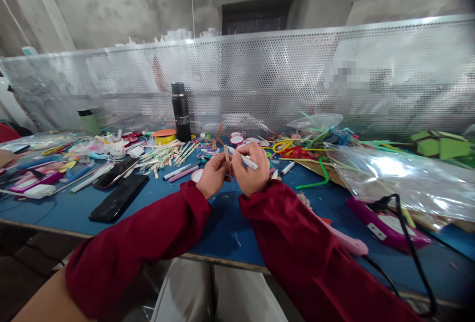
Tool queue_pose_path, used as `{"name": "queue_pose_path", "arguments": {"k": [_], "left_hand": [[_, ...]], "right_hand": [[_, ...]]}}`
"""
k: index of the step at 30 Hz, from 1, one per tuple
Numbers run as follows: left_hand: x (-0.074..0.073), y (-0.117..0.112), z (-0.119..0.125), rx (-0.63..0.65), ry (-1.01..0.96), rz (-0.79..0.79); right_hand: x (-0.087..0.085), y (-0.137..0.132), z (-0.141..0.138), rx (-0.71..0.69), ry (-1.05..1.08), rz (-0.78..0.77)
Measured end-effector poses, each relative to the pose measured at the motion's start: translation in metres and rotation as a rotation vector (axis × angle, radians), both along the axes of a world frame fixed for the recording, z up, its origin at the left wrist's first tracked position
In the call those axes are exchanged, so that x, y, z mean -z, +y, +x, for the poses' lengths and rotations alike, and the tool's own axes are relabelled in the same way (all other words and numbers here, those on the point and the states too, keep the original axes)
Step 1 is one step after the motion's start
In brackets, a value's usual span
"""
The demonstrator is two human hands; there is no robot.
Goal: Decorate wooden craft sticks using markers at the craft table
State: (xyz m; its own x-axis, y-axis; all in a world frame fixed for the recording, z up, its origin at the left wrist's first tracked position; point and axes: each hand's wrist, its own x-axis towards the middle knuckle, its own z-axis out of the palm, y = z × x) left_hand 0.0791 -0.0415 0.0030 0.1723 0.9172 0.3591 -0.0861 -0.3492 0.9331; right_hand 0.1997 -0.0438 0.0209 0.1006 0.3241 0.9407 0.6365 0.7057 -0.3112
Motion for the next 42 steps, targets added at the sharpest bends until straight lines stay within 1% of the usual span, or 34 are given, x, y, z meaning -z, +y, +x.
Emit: {"name": "queue_pose_path", "arguments": {"k": [12,21,35,42], "left_hand": [[0.0022,0.0022,-0.0008,-0.007,0.032,0.055],[0.0024,0.0026,-0.0001,-0.014,0.02,0.043],[0.0042,0.0037,-0.0004,-0.009,0.028,0.045],[0.0025,0.0024,0.0,-0.015,0.03,0.034]], "right_hand": [[0.0001,0.0002,-0.0002,-0.022,-0.015,0.017],[0.0,-0.0006,-0.0011,-0.031,-0.02,-0.017],[0.0023,0.0015,-0.0018,-0.016,-0.015,-0.009],[0.0016,0.0001,-0.0018,-0.007,-0.017,-0.009]]}}
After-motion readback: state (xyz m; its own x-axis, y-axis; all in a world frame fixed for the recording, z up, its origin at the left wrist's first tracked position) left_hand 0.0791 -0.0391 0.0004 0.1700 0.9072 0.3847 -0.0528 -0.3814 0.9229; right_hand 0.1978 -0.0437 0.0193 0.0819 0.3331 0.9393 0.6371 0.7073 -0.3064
